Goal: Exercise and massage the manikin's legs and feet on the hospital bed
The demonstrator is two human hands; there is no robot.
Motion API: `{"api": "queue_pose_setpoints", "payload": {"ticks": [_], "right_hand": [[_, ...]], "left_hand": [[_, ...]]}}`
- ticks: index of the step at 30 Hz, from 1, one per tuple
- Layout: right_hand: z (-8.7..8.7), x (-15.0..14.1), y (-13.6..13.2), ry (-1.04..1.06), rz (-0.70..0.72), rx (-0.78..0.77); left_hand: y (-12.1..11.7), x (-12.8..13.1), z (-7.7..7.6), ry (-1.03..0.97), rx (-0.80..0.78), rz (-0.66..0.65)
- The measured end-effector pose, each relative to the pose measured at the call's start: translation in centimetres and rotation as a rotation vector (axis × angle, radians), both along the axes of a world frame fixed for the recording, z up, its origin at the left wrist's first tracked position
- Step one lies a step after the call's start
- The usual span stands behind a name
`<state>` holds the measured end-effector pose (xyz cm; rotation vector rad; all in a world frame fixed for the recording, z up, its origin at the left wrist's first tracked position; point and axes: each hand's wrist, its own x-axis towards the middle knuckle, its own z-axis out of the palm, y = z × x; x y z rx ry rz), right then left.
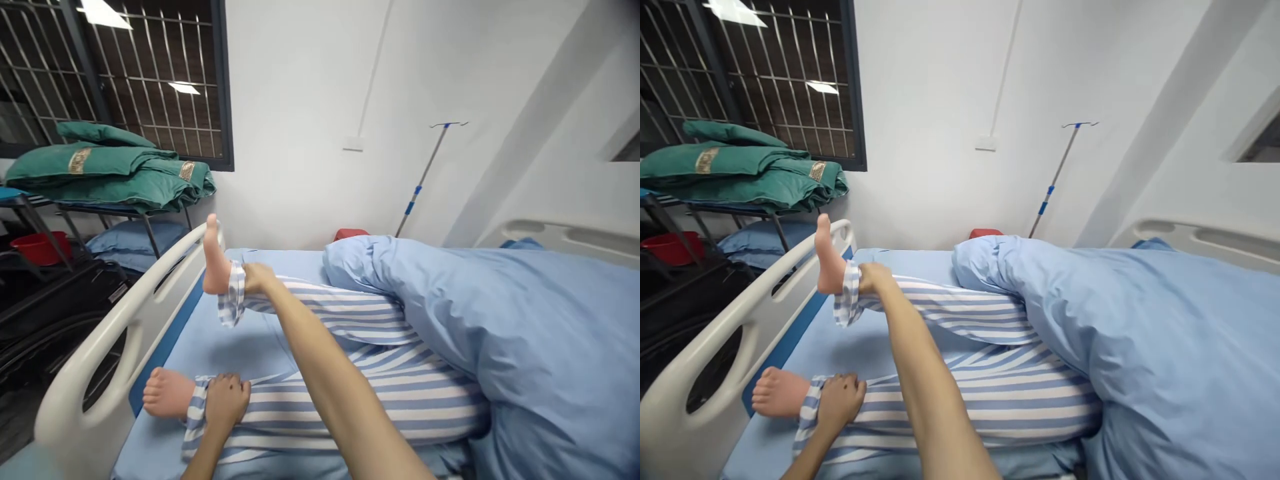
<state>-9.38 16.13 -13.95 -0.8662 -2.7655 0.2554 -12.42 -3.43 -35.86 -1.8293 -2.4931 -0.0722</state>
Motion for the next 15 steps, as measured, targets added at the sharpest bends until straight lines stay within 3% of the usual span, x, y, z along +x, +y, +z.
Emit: {"api": "queue_pose_setpoints", "payload": {"ticks": [5, 8, 12, 15], "right_hand": [[-9.2, -3.0, -3.4, -0.252, 0.031, -0.028], [-13.5, -3.6, -5.2, -0.329, 0.036, -0.038], [-16.9, -3.6, -6.7, -0.362, 0.037, -0.048], [-17.2, -3.6, -6.8, -0.365, 0.036, -0.043]], "left_hand": [[0.0, 0.1, -0.3, -0.088, 0.098, 0.102], [0.0, 0.0, -0.4, -0.131, 0.112, 0.136], [0.0, 0.0, -0.5, -0.168, 0.125, 0.152], [0.0, 0.0, -0.6, -0.167, 0.134, 0.151]]}}
